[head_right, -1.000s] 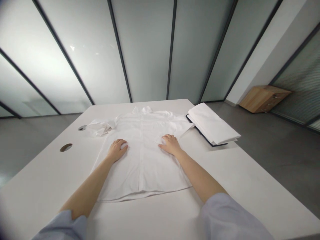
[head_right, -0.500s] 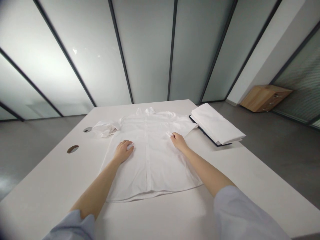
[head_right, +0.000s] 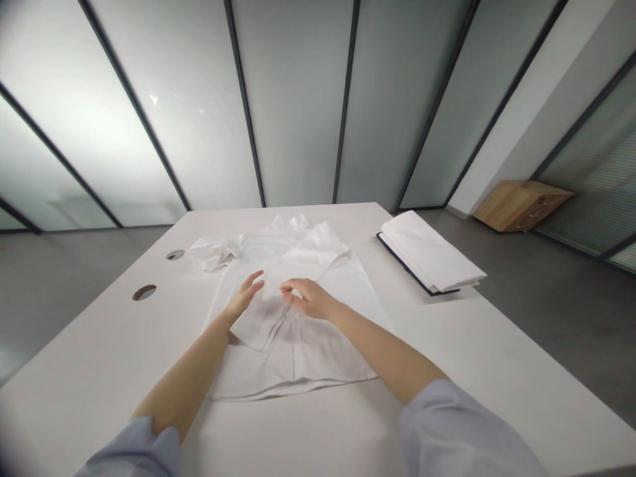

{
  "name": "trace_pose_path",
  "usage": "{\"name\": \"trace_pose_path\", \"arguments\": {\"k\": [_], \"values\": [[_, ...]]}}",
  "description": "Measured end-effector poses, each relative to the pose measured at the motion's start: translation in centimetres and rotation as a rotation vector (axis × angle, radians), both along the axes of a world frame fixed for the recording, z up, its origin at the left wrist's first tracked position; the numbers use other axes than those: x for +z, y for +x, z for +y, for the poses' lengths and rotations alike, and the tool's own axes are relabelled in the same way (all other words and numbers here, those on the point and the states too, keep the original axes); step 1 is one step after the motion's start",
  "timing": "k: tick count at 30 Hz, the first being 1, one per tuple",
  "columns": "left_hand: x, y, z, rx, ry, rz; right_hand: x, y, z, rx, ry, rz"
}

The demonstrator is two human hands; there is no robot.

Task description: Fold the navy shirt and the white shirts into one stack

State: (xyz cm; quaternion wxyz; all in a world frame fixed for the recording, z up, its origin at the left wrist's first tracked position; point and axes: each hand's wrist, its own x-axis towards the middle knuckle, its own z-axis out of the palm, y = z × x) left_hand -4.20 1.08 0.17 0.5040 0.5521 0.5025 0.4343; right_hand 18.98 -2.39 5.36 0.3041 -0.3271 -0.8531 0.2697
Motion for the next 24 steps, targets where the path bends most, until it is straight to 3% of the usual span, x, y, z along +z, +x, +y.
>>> {"name": "trace_pose_path", "arguments": {"k": [5, 8, 11, 15, 19, 21, 24], "values": [[0.9, -0.4, -0.1, -0.147, -0.119, 0.058, -4.6, 6.2, 2.3, -0.343, 0.151, -0.176], [1.7, -1.1, -0.3, -0.296, -0.172, 0.108, -6.6, 8.4, 3.4, -0.540, 0.090, -0.211], [2.6, -2.5, -0.7, -0.441, -0.227, 0.196, -7.4, 9.1, 3.9, -0.685, -0.007, -0.150], [4.1, -4.2, -1.4, -0.529, -0.281, 0.159, -7.5, 9.1, 4.1, -0.686, -0.023, -0.140], [4.9, -4.9, -1.7, -0.511, -0.298, 0.104, -7.6, 9.1, 4.0, -0.669, -0.017, -0.137], [4.9, -5.0, -1.5, -0.492, -0.304, 0.252, -7.7, 9.1, 4.1, -0.669, -0.022, -0.123], [4.3, -4.9, -0.6, -0.370, -0.248, 0.671, -7.8, 9.2, 4.1, -0.673, -0.021, -0.103]]}}
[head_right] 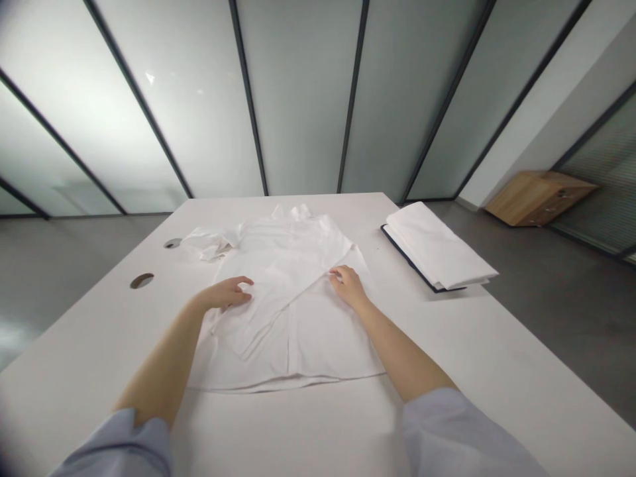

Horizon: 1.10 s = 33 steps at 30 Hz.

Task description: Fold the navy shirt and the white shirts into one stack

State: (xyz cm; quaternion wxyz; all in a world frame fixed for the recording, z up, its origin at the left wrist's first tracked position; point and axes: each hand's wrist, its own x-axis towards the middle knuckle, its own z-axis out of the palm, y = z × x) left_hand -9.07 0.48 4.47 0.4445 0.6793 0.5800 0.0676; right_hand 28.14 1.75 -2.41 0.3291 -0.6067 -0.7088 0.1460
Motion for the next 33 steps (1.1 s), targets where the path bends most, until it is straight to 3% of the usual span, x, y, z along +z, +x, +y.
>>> {"name": "trace_pose_path", "arguments": {"k": [4, 7, 11, 14, 18, 22, 25, 28, 31, 33], "values": [[-1.5, 0.2, 1.1, 0.077, 0.494, 0.353, -0.1, 0.1, 0.1, -0.005, 0.007, -0.026], [-3.0, 0.4, 1.3, 0.090, 0.653, 0.440, 0.0, 0.2, 0.1, -0.007, -0.013, -0.118], [-4.7, 0.8, 1.1, 0.078, 0.594, 0.566, 0.1, -0.6, -0.4, -0.051, -0.107, -0.365], [-5.0, 1.1, 1.1, 0.071, 0.566, 0.606, -0.1, -1.3, -0.9, -0.057, -0.189, -0.508], [-4.8, 1.3, 0.7, 0.073, 0.577, 0.601, -0.6, -1.5, -1.5, -0.032, -0.216, -0.569], [-3.4, 1.3, -0.4, 0.061, 0.583, 0.600, -0.5, -0.8, -3.0, 0.022, -0.170, -0.593], [-1.5, 1.7, -1.3, 0.081, 0.525, 0.652, 0.6, -0.3, -4.8, 0.068, -0.153, -0.612], [-0.2, 2.4, -1.2, 0.110, 0.509, 0.711, 2.7, 0.4, -5.3, 0.138, -0.195, -0.632], [-0.7, 3.1, -0.1, 0.130, 0.574, 0.693, 5.1, 1.4, -3.3, 0.037, -0.276, -0.570], [-1.9, 3.4, 0.9, 0.131, 0.617, 0.650, 6.1, 2.1, -0.7, -0.078, -0.225, -0.502]]}}
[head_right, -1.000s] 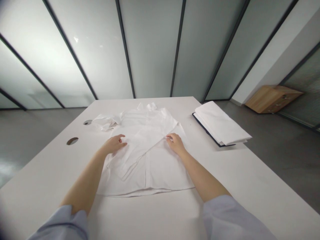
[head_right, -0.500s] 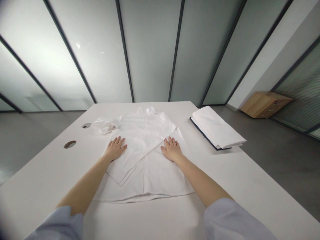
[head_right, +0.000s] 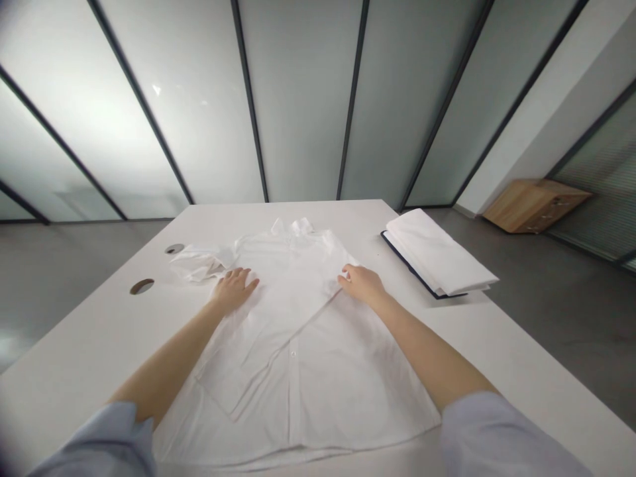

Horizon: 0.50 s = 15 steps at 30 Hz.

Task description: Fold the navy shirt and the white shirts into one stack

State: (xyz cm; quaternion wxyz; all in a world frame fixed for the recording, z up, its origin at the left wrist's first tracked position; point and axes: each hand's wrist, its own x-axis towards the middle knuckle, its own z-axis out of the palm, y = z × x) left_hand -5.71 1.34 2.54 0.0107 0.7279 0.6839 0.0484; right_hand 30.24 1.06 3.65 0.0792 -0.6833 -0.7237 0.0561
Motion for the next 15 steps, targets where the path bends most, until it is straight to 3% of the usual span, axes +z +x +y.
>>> {"name": "trace_pose_path", "arguments": {"k": [3, 7, 10, 15], "values": [[-2.1, 0.1, 1.0, 0.003, 0.029, -0.033, 0.3, 0.8, 4.4, -0.105, 0.081, 0.024], [-3.5, -0.1, 1.3, 0.014, 0.063, -0.074, -0.4, 0.8, 8.9, -0.222, -0.030, -0.046], [-3.6, -0.3, 1.2, 0.014, 0.078, -0.104, -0.9, 0.1, 10.8, -0.248, -0.096, -0.069], [-3.4, -0.2, 1.0, 0.019, 0.089, -0.116, -1.9, 0.0, 11.9, -0.259, -0.076, -0.116]]}}
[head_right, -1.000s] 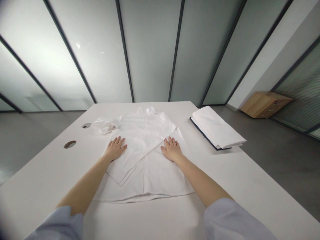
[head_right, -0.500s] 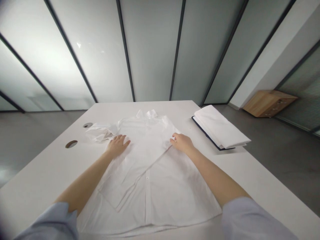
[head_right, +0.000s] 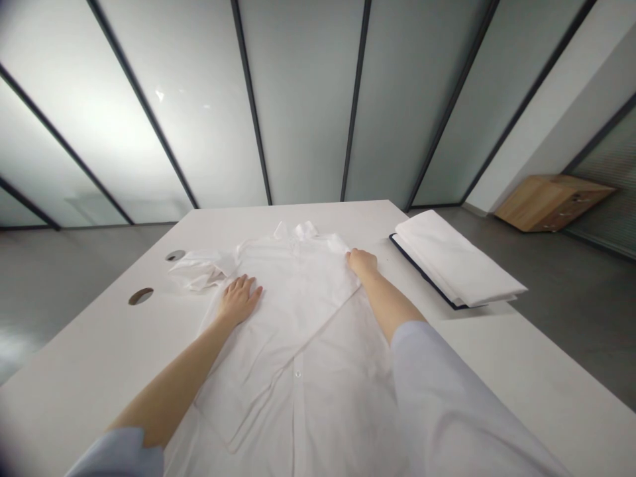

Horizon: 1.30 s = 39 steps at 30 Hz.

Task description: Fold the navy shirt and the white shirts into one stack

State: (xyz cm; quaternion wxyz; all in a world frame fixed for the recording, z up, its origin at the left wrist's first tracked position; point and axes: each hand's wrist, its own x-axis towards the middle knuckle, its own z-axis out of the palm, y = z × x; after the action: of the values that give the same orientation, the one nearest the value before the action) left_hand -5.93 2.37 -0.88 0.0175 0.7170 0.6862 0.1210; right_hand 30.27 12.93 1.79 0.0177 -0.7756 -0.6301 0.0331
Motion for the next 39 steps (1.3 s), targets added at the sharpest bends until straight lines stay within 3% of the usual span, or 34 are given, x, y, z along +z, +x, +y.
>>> {"name": "trace_pose_path", "arguments": {"k": [8, 11, 14, 19, 24, 27, 30, 35, 39], "values": [[0.1, 0.1, -0.1, -0.011, -0.024, 0.000, -0.4, 1.1, 1.0, 0.013, 0.118, -0.060], [-0.1, 0.1, -0.1, -0.008, -0.011, -0.006, -0.6, 0.2, 2.0, 0.179, 0.207, -0.093], [-0.2, 0.0, -0.1, -0.010, -0.011, -0.014, -1.5, -0.7, 3.2, 0.351, 0.163, -0.052], [-0.1, 0.0, -0.3, -0.018, -0.025, 0.007, -3.0, -1.0, 4.7, 0.229, 0.042, 0.044], [-0.1, 0.0, -0.2, -0.012, -0.016, 0.031, -2.7, -0.4, 4.8, 0.205, 0.052, 0.067], [-0.1, 0.1, 0.2, -0.012, -0.020, 0.037, -2.2, -0.4, 3.3, 0.252, 0.129, 0.055], [0.0, 0.2, 0.9, -0.011, -0.034, 0.036, -2.0, -1.0, -0.1, 0.325, 0.162, 0.040], [0.3, 0.4, 1.8, -0.023, -0.067, 0.048, -2.6, -2.8, -7.2, 0.368, 0.071, 0.023], [0.4, 0.3, 2.0, -0.033, -0.070, 0.101, -3.5, -3.3, -9.9, 0.365, 0.063, 0.013]]}}
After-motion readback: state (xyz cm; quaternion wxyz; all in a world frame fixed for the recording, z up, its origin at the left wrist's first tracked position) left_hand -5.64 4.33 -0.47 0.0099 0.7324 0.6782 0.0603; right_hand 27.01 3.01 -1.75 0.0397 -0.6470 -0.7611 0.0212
